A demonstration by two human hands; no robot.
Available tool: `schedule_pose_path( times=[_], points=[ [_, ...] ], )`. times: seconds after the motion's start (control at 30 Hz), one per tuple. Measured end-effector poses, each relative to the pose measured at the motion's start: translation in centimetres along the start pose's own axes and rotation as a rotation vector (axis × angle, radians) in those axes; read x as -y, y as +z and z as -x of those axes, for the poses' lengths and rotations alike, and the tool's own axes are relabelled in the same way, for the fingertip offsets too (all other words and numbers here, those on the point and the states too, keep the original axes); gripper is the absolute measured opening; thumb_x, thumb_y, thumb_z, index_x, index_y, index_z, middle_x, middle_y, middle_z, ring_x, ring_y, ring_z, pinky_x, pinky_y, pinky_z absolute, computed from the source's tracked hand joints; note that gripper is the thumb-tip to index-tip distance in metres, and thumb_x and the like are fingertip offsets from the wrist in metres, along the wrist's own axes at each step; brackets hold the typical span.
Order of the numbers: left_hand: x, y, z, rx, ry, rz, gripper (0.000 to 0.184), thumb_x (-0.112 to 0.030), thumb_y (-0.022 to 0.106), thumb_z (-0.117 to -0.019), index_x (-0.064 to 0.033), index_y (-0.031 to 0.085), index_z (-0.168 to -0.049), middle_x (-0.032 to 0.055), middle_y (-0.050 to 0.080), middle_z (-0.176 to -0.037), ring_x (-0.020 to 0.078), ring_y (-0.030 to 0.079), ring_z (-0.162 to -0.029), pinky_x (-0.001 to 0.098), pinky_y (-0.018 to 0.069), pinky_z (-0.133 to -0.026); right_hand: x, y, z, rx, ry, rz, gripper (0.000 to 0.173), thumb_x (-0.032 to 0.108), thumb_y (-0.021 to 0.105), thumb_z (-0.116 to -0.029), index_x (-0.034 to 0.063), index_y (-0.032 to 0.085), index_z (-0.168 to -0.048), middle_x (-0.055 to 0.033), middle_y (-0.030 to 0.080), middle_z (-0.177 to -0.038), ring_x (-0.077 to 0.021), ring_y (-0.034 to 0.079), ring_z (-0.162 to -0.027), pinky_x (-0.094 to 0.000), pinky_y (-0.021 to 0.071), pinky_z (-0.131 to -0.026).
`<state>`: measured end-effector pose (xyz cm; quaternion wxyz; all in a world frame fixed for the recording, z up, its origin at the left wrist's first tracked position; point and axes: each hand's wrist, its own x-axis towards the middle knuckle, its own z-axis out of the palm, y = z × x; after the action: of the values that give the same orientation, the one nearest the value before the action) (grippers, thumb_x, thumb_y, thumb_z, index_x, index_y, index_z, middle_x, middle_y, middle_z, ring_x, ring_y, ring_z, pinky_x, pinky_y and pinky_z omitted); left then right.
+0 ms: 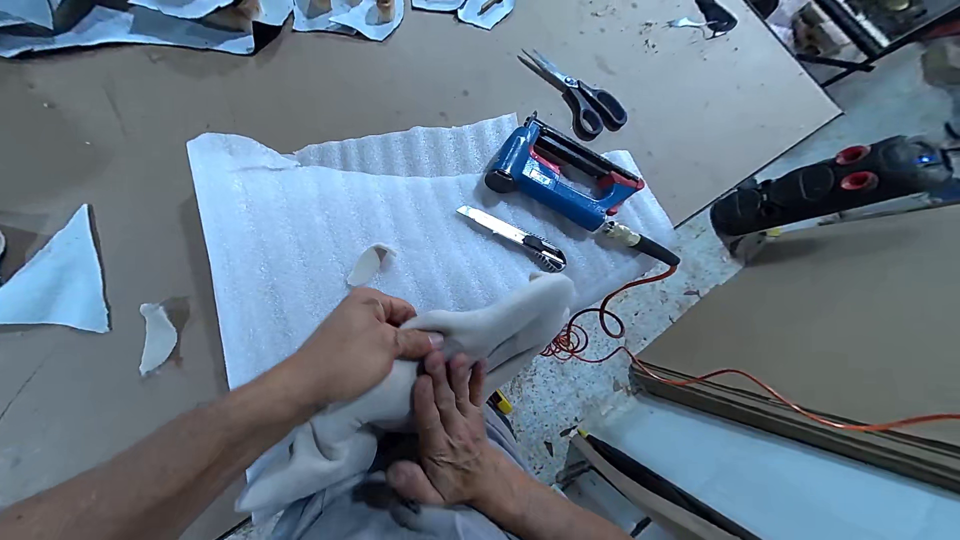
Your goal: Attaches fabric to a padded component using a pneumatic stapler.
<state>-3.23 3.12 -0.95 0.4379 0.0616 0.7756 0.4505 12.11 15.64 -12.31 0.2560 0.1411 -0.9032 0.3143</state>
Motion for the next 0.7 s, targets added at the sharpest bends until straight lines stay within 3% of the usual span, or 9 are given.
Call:
schedule_pose_path(
  times=[0.07, 0.13, 0.27, 0.33, 0.47, 0.53, 0.63, 0.7],
  points=[
    [0.0, -0.7, -0.3, 0.031, -0.019, 0.043, 0.021, -0.014, 0.072, -0.0954, -0.0074, 0.072, -0.076, 0.0038, 0.067, -0.062, 0.0106, 0.061, -0.053, 0.025, 0.0492, -0.049, -0.1, -1.7, -1.1, -0.06, 0.018, -0.103, 0.073, 0.063, 0.013, -0.1049, 0.0203, 0.024, -0.162, 0.0106, 0.027, -0.169, -0.0077, 0.012, -0.158, -0.0469, -0.0019, -0.128],
    [0.1, -0.8, -0.4, 0.06, -0.033, 0.053, 0.02, -0.015, 0.073, -0.0953, -0.0067, 0.073, -0.077, 0.0054, 0.068, -0.063, 0.012, 0.063, -0.053, 0.0257, 0.0504, -0.049, -0.5, -3.1, -0.7, -0.16, 0.077, -0.03, 0.068, 0.06, 0.017, -0.1059, 0.0274, 0.014, -0.166, 0.0165, 0.019, -0.171, -0.0067, 0.009, -0.158, -0.0468, -0.0022, -0.129],
    [0.4, -0.3, -0.4, 0.041, -0.045, 0.121, 0.021, -0.015, 0.073, -0.0957, -0.0046, 0.072, -0.077, 0.0077, 0.068, -0.064, 0.0139, 0.064, -0.055, 0.0263, 0.0525, -0.051, -1.9, 1.1, 0.1, -0.187, 0.074, 0.151, 0.071, 0.058, 0.019, -0.1053, 0.0212, 0.013, -0.166, 0.007, 0.01, -0.174, -0.0136, 0.0, -0.16, -0.0474, -0.0049, -0.129],
    [0.5, -0.2, -0.2, 0.017, -0.076, 0.157, 0.021, -0.015, 0.072, -0.0957, -0.0045, 0.072, -0.077, 0.008, 0.068, -0.065, 0.0143, 0.064, -0.056, 0.0269, 0.0529, -0.053, -1.4, 2.7, -1.1, -0.243, 0.08, 0.161, 0.073, 0.06, 0.015, -0.104, 0.0192, 0.018, -0.165, 0.0047, 0.014, -0.174, -0.0173, 0.0, -0.16, -0.0472, -0.0017, -0.13],
    [0.3, 0.4, 0.6, -0.041, -0.097, 0.166, 0.027, -0.011, 0.07, -0.097, -0.0068, 0.069, -0.07, 0.0045, 0.066, -0.063, 0.0115, 0.061, -0.057, 0.0251, 0.0487, -0.054, 0.5, 1.8, -4.0, -0.242, 0.13, 0.154, 0.08, 0.066, 0.011, -0.1007, 0.0207, 0.019, -0.166, 0.0015, 0.014, -0.174, -0.0198, -0.002, -0.16, -0.0542, -0.0058, -0.128],
    [0.2, 0.7, 0.8, -0.054, -0.061, 0.197, 0.031, -0.006, 0.066, -0.0973, -0.0076, 0.067, -0.067, 0.0029, 0.064, -0.061, 0.0096, 0.059, -0.056, 0.0243, 0.0472, -0.055, 1.3, 1.1, -5.8, -0.224, 0.167, 0.151, 0.083, 0.069, 0.008, -0.099, 0.0219, 0.013, -0.167, 0.0004, 0.01, -0.174, -0.0185, -0.003, -0.16, -0.0555, -0.0082, -0.128],
    [0.6, 0.8, 1.1, -0.055, -0.004, 0.233, 0.031, -0.001, 0.062, -0.0935, -0.0101, 0.063, -0.063, -0.0017, 0.059, -0.056, 0.0042, 0.053, -0.05, 0.0212, 0.0413, -0.048, 2.6, 0.6, -8.4, -0.225, 0.171, 0.073, 0.083, 0.071, 0.008, -0.0989, 0.0235, 0.009, -0.167, -0.0004, 0.007, -0.175, -0.0167, 0.0, -0.16, -0.0536, -0.0032, -0.129],
    [0.7, 0.3, 0.9, -0.043, -0.027, 0.257, 0.028, 0.002, 0.062, -0.0964, -0.0055, 0.066, -0.07, 0.0004, 0.063, -0.059, 0.0045, 0.056, -0.052, 0.0202, 0.0449, -0.05, 2.8, 0.8, -9.3, -0.248, 0.133, -0.041, 0.079, 0.068, 0.009, -0.101, 0.0239, 0.011, -0.167, 0.0013, 0.01, -0.174, -0.0154, 0.003, -0.16, -0.051, 0.0013, -0.13]
  ],
)
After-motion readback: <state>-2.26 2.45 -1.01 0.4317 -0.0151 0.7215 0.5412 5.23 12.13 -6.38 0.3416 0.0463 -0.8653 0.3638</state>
